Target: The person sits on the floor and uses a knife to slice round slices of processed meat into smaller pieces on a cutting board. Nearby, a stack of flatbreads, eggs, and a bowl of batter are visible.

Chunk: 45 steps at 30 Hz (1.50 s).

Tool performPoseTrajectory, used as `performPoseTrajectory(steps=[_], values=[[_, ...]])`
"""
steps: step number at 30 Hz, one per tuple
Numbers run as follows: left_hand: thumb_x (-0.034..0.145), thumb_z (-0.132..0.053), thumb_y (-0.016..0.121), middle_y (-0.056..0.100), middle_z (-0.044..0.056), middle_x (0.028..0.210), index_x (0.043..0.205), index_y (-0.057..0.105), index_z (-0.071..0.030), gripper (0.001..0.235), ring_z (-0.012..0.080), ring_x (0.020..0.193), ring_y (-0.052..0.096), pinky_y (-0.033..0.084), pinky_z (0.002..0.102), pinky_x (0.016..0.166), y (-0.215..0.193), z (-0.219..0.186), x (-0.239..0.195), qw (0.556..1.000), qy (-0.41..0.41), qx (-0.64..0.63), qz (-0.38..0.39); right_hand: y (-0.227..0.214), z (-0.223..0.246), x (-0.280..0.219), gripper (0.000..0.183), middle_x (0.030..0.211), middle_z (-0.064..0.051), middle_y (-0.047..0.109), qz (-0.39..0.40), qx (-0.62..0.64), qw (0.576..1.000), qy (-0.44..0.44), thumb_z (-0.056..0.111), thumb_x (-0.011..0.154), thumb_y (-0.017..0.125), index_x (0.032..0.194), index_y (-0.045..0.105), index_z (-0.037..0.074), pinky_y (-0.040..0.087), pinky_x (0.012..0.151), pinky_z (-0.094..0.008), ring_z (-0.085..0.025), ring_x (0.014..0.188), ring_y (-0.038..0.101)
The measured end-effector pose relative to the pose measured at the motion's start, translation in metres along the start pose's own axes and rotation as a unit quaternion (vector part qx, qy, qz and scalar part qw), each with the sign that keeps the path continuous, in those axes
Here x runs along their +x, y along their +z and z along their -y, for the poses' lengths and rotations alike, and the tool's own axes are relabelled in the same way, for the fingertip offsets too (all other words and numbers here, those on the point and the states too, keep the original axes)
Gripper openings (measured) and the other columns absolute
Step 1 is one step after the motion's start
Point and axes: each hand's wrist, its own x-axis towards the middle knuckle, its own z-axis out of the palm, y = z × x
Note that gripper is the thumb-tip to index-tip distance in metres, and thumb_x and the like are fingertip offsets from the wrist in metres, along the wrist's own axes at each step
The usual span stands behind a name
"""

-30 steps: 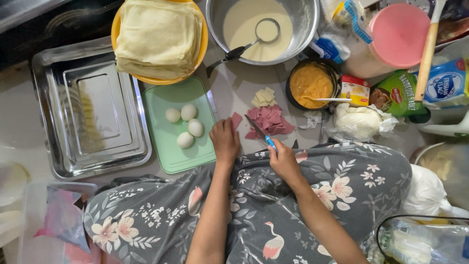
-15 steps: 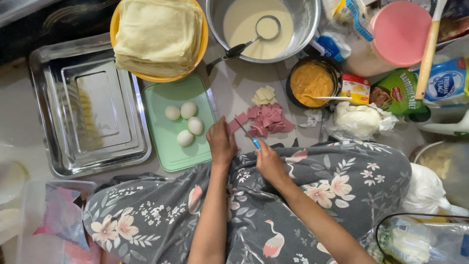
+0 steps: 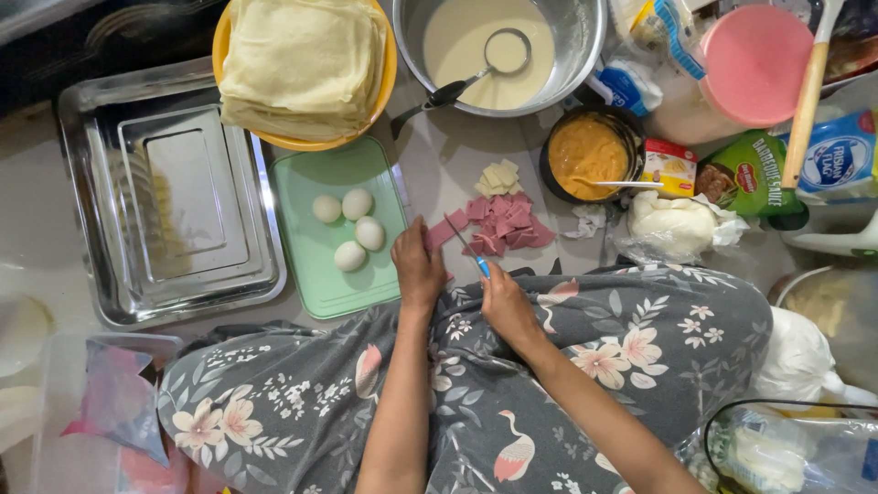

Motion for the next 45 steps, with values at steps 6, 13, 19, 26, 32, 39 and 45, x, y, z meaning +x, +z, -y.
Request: performPoseTrajectory(steps=[6,13,19,26,32,39,45], values=[[0.062,-0.004,0.065,0.052,0.011,0.097,0.116,0.043,0.000,0.058,0.0256,0.097,0.045,0.029,0.038,0.088,0.006,-0.002,0.003,0.995,0.084,0.060,-0.010,0.005,-0.002,-0.001,0.028,0.077,-0.024,0.057,-0.007,-0.028,1.000,-0.002,0.012,0.084,0.041,0.108,0.046,-0.003,0.050,0.055,-0.041,-0.038,0.071,0.060],[0.066,-0.003,0.062,0.053,0.012,0.096,0.116,0.043,0.000,0.054,0.0250,0.097,0.047,0.031,0.037,0.088,0.013,0.002,0.005,0.992,0.115,0.052,-0.013,0.003,-0.004,-0.001,0.028,0.078,-0.022,0.057,-0.009,-0.035,0.999,0.001,0.012,0.084,0.041,0.107,0.046,-0.003,0.050,0.055,-0.040,-0.037,0.071,0.060],[0.073,-0.005,0.056,0.053,0.010,0.092,0.114,0.046,-0.001,0.043,0.0235,0.093,0.048,0.034,0.035,0.085,0.015,0.003,0.007,0.991,0.126,0.045,-0.018,-0.004,0.003,0.000,0.027,0.076,-0.022,0.057,0.000,-0.034,0.999,0.004,0.012,0.085,0.039,0.106,0.046,-0.003,0.050,0.054,-0.040,-0.037,0.069,0.060],[0.078,-0.008,0.052,0.054,0.008,0.089,0.113,0.047,-0.002,0.035,0.0225,0.090,0.050,0.035,0.034,0.082,0.014,-0.001,0.010,0.991,0.127,0.044,-0.010,-0.010,0.010,0.007,0.026,0.074,-0.021,0.057,0.015,-0.061,0.998,0.006,0.011,0.084,0.039,0.105,0.047,-0.002,0.050,0.053,-0.041,-0.037,0.068,0.060],[0.078,-0.010,0.053,0.054,0.009,0.088,0.111,0.048,-0.003,0.035,0.0234,0.090,0.050,0.037,0.034,0.080,0.016,0.001,0.009,0.989,0.133,0.063,-0.020,-0.027,0.035,0.002,0.024,0.073,-0.020,0.058,0.049,-0.094,0.994,0.040,0.011,0.083,0.038,0.102,0.047,-0.001,0.050,0.053,-0.042,-0.036,0.065,0.061],[0.074,-0.005,0.056,0.054,0.011,0.092,0.113,0.047,-0.002,0.041,0.0252,0.093,0.049,0.035,0.035,0.084,0.016,-0.001,0.006,0.992,0.112,0.053,-0.002,-0.026,0.025,-0.016,0.025,0.072,-0.020,0.059,0.074,-0.113,0.987,0.083,0.014,0.083,0.037,0.102,0.047,0.000,0.050,0.052,-0.042,-0.036,0.065,0.061],[0.063,-0.002,0.063,0.049,0.015,0.102,0.117,0.041,0.001,0.058,0.0308,0.099,0.044,0.030,0.041,0.089,0.006,0.002,-0.005,1.000,0.023,0.003,-0.016,-0.026,0.029,-0.024,0.026,0.073,-0.022,0.058,0.048,-0.067,0.995,0.062,0.011,0.084,0.038,0.104,0.047,-0.002,0.050,0.051,-0.042,-0.036,0.065,0.061]])
